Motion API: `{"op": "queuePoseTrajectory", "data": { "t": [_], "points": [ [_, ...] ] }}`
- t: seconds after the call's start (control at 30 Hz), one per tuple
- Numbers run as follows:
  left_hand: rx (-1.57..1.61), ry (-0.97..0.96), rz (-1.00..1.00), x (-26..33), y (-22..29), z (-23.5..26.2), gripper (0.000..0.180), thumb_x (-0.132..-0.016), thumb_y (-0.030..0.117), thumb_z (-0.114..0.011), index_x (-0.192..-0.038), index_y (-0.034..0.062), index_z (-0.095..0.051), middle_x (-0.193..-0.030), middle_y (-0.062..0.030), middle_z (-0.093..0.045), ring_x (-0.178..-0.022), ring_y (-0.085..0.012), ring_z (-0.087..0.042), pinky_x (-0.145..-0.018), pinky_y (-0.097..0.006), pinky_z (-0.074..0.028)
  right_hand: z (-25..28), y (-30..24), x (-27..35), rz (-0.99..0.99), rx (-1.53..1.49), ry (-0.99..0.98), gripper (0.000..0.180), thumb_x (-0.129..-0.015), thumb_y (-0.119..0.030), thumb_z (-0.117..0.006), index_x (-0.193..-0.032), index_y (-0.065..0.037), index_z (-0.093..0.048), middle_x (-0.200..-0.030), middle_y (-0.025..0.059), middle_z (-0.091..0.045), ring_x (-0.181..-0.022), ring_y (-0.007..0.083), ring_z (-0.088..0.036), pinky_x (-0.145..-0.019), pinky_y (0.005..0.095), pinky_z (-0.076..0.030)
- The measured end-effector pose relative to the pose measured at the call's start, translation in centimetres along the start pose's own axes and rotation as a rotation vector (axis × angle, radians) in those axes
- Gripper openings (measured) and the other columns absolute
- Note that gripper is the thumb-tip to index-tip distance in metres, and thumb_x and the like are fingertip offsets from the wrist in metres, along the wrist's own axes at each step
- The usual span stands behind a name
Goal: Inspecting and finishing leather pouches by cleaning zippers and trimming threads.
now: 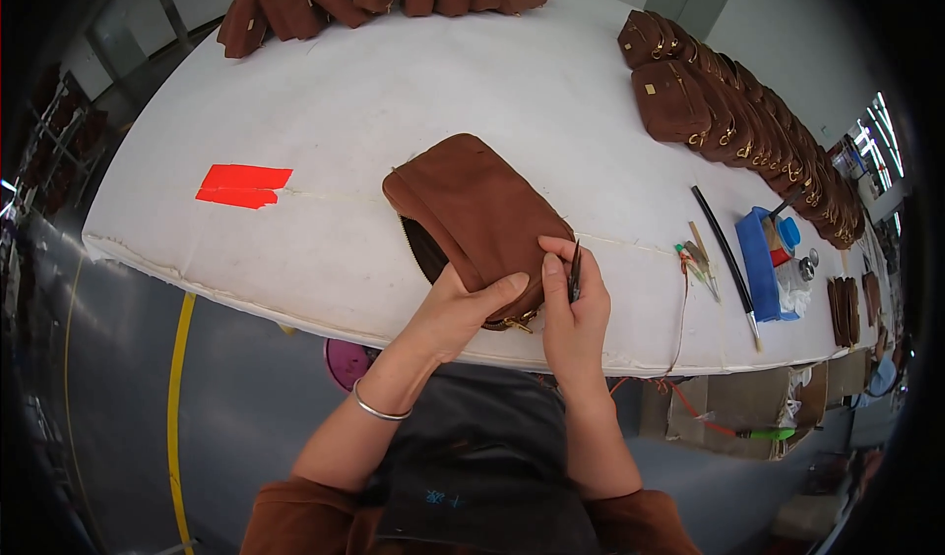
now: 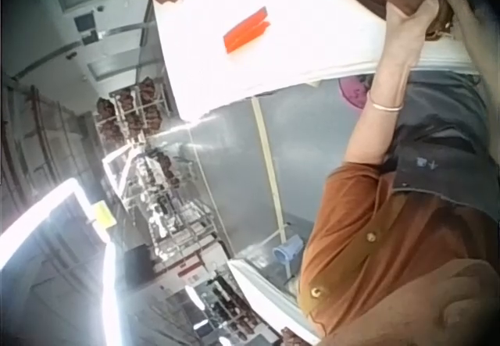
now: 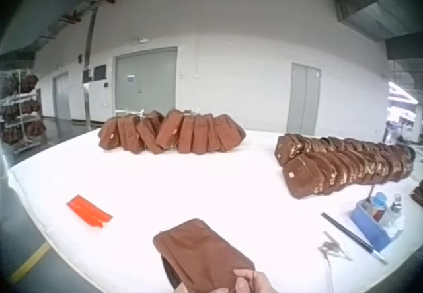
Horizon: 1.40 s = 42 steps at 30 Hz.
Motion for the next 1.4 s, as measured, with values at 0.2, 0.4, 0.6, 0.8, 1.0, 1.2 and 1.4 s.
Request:
{"op": "queuePoseTrajectory", "data": {
  "t": [0.2,0.4,0.6,0.8,1.0,1.2,1.4],
  "points": [
    [-0.031,-0.051,0.047,0.2,0.5,-0.2,0.045,-0.092,0.009,-0.064,-0.133,0.0018,-0.047,-0.123,-0.0066,-0.058,-0.111,-0.0160,-0.057,-0.092,-0.031,-0.048,-0.2,-0.2,1.2,-0.013,0.075,-0.123,0.030,-0.092,-0.010,-0.063,-0.120,0.000,-0.055,-0.074,0.0009,-0.052,-0.066,0.0081,-0.045,-0.060,0.0236,-0.040],
    [-0.030,-0.042,0.039,0.0,0.1,-0.2,0.045,-0.092,0.010,-0.064,-0.133,0.0015,-0.046,-0.124,-0.0068,-0.057,-0.112,-0.0159,-0.056,-0.093,-0.031,-0.048,-0.3,0.2,0.7,0.109,0.089,-0.002,0.022,-0.097,-0.010,-0.056,-0.115,0.003,-0.058,-0.090,0.0098,-0.065,-0.081,0.0137,-0.060,-0.074,0.0260,-0.048],
    [-0.020,-0.025,0.017,0.1,0.1,-0.2,0.045,-0.092,0.011,-0.064,-0.133,0.0009,-0.047,-0.125,-0.0070,-0.057,-0.112,-0.0156,-0.056,-0.096,-0.032,-0.047,0.7,-0.2,0.6,0.100,-0.029,-0.109,0.026,-0.099,-0.011,-0.052,-0.120,0.002,-0.058,-0.096,0.0098,-0.066,-0.086,0.0122,-0.059,-0.078,0.0260,-0.048],
    [-0.029,-0.045,0.020,0.2,0.0,-0.3,0.043,-0.093,0.012,-0.063,-0.131,-0.0006,-0.049,-0.124,-0.0077,-0.058,-0.112,-0.0157,-0.056,-0.096,-0.031,-0.047,0.8,-0.4,1.1,-0.014,0.010,-0.185,0.031,-0.097,-0.009,-0.055,-0.127,0.000,-0.055,-0.081,0.0011,-0.054,-0.072,0.0065,-0.045,-0.067,0.0212,-0.042],
    [-0.044,-0.023,-0.021,0.2,0.2,-0.1,0.042,-0.093,0.011,-0.063,-0.131,-0.0014,-0.049,-0.124,-0.0077,-0.058,-0.111,-0.0153,-0.057,-0.094,-0.030,-0.047,0.6,-0.2,1.2,-0.027,-0.059,-0.226,0.035,-0.094,-0.007,-0.058,-0.128,-0.001,-0.055,-0.075,-0.0025,-0.049,-0.068,0.0046,-0.040,-0.062,0.0190,-0.038],
    [-0.092,0.033,-0.004,0.2,0.5,-0.7,0.045,-0.089,0.007,-0.068,-0.129,-0.0024,-0.051,-0.123,-0.0086,-0.059,-0.110,-0.0155,-0.058,-0.092,-0.029,-0.048,1.0,1.9,0.8,-0.081,-0.133,-0.120,0.032,-0.093,-0.011,-0.062,-0.123,-0.003,-0.059,-0.069,-0.0048,-0.047,-0.064,0.0036,-0.041,-0.058,0.0193,-0.036],
    [-0.133,0.014,-0.032,0.2,0.7,-1.5,0.054,-0.083,0.002,-0.072,-0.131,-0.0038,-0.049,-0.125,-0.0102,-0.059,-0.111,-0.0183,-0.058,-0.094,-0.031,-0.047,2.7,1.8,0.2,-0.047,-0.152,-0.028,0.026,-0.095,-0.014,-0.060,-0.117,-0.001,-0.060,-0.068,-0.0004,-0.050,-0.063,0.0061,-0.044,-0.058,0.0222,-0.038]
  ]
}}
Point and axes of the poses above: each hand's wrist, its own x-axis away from the middle knuckle, its own z-axis out of the back of the hand, y = z × x, the point moved 6 cm from there along -x, towards the middle knuckle
